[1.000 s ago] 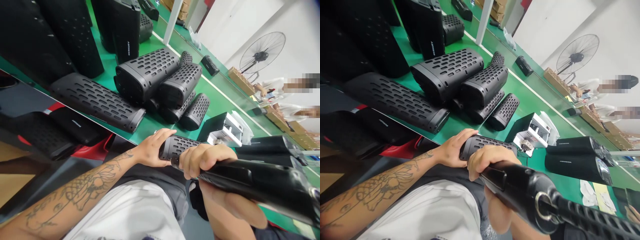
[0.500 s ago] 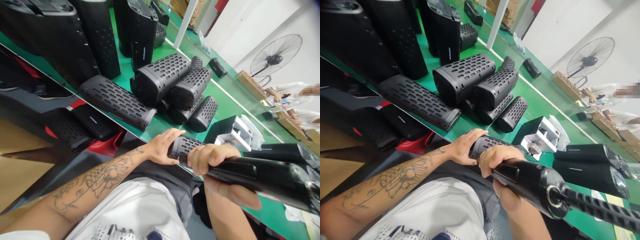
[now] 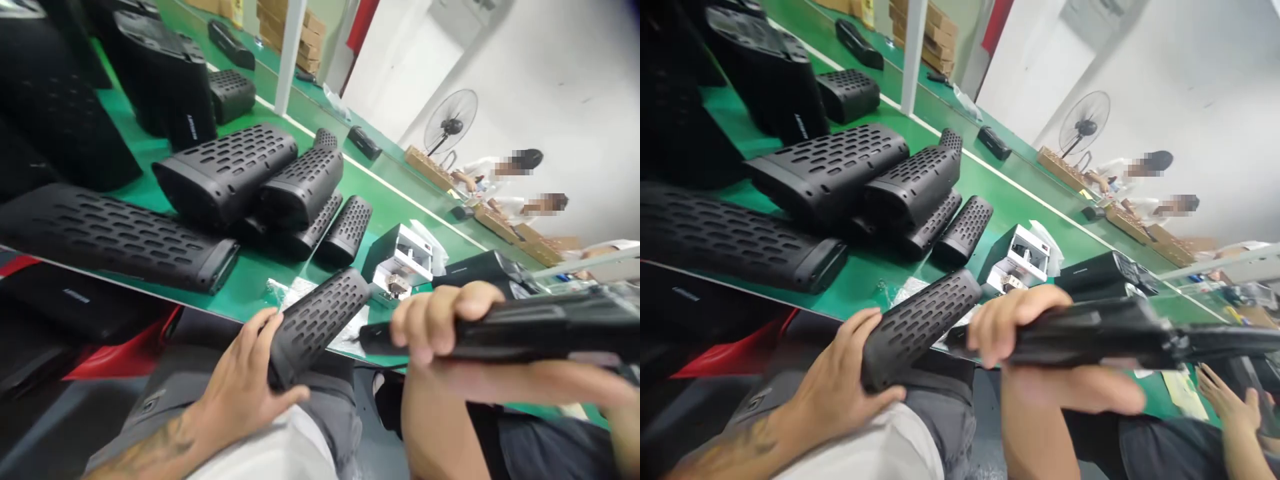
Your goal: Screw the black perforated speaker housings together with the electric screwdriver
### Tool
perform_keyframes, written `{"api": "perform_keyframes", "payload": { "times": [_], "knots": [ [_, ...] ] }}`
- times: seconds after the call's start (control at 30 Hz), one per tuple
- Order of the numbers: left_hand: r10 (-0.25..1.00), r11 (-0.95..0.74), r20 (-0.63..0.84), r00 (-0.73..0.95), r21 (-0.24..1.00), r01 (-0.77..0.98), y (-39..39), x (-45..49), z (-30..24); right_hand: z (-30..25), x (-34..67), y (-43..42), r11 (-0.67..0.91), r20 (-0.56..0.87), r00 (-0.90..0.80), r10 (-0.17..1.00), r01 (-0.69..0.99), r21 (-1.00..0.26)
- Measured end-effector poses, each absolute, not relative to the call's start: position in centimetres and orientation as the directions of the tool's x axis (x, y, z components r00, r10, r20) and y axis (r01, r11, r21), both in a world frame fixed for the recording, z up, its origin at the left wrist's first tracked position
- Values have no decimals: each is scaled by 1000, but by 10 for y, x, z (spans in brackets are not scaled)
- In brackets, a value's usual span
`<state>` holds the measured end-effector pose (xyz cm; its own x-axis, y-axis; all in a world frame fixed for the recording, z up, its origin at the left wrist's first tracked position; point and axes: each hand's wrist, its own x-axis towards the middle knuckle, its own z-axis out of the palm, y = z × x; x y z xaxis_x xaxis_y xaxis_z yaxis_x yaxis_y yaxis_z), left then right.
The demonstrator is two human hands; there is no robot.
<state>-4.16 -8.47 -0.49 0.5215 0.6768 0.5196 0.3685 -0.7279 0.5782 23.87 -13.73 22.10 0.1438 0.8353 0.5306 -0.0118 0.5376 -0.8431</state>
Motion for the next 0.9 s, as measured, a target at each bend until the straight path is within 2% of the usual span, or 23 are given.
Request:
{"api": "perform_keyframes", "payload": {
  "times": [0.03,0.1,0.2,0.27,0.37,0.47,0.53,0.6,0.67,0.8,0.9],
  "knots": [
    [648,-754,530,547,548,363,-100,-48,-6,224,258,-139,565,558,270,784,61,-823],
    [555,-817,533,638,492,300,-120,-60,-6,221,297,-135,590,634,484,603,265,-763],
    [370,-892,517,772,429,140,-124,-64,4,197,341,-119,563,661,614,432,389,-729],
    [214,-925,520,827,380,1,-110,-55,19,180,355,-112,552,656,639,403,402,-730],
    [-35,-950,533,845,245,-194,-77,-23,55,164,355,-110,516,620,655,432,384,-765],
    [-141,-949,400,905,208,-239,-43,18,92,160,345,-114,503,591,651,477,349,-790],
    [-153,-950,266,952,227,-216,-28,40,107,164,342,-120,508,582,649,490,330,-796],
    [-124,-962,200,972,217,-168,-22,56,111,170,345,-128,528,590,644,488,321,-787],
    [-8,-977,215,976,205,-54,-24,66,106,179,350,-137,585,626,633,456,317,-747],
    [320,-938,290,902,228,260,-31,76,89,194,355,-153,708,672,641,371,273,-651],
    [375,-922,316,872,223,316,-28,76,89,197,350,-163,718,639,654,405,204,-665]
  ]
}}
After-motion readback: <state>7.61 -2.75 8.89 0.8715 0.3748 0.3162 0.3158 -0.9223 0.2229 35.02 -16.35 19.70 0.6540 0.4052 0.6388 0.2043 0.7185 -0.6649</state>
